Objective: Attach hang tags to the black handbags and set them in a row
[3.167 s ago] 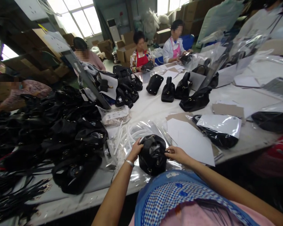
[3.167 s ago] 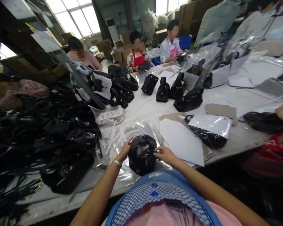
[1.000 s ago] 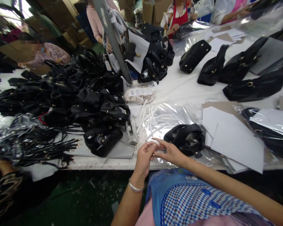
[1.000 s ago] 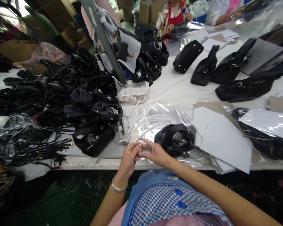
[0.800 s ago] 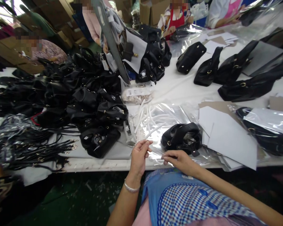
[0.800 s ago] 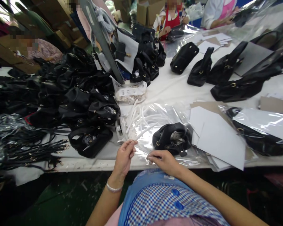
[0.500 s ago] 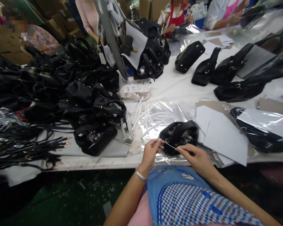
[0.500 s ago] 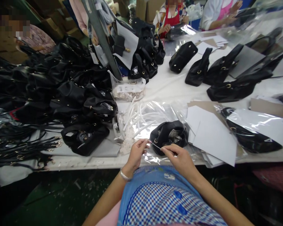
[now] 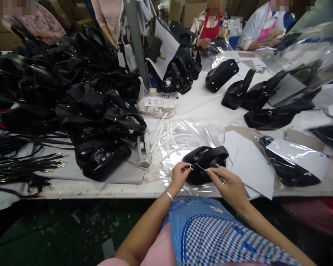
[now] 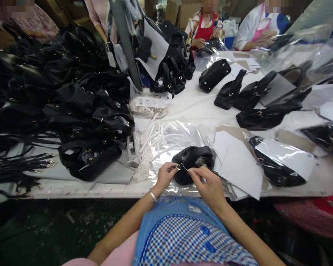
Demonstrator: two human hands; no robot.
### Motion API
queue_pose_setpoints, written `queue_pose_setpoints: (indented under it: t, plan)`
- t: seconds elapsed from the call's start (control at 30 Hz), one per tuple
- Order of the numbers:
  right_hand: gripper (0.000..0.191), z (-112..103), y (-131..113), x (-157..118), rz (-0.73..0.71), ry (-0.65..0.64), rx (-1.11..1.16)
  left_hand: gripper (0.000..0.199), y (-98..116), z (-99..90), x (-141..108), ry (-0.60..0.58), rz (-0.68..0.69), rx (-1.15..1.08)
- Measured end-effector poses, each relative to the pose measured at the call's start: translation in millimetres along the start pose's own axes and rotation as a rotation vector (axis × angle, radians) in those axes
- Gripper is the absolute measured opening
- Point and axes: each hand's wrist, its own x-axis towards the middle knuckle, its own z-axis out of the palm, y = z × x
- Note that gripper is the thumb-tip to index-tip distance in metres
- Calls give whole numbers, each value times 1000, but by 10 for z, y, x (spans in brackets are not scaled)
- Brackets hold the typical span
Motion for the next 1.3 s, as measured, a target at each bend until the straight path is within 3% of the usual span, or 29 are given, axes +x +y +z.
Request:
queue_pose_setpoints:
  t: [0.3,0.5,0.67,0.77,1.03,1.2,1.3]
  plan:
    - [26,206,101,58,42,-26,-48,17,-47,31,14,-32,-46,-56]
    - [31,320,173,74,105,-65,-73,11,-75,59,20,7,-18,-29]
    - [36,314,246,64,253,-158,4,6,-65,-28,-11,-9,68,4]
    - [38,280,278,66,354,-229,74,9,-72,-100,-38,-25,21,-14]
    - [39,382,265,91,254,7,3,39,-100,-28,12,-42,23,-25]
    - [42,459,302,140,215,-6,12,13,-65,-24,64,-69,62,25]
    - [41,468,315,153,285,-55,62,13,-47,-85,55,-76,46,44]
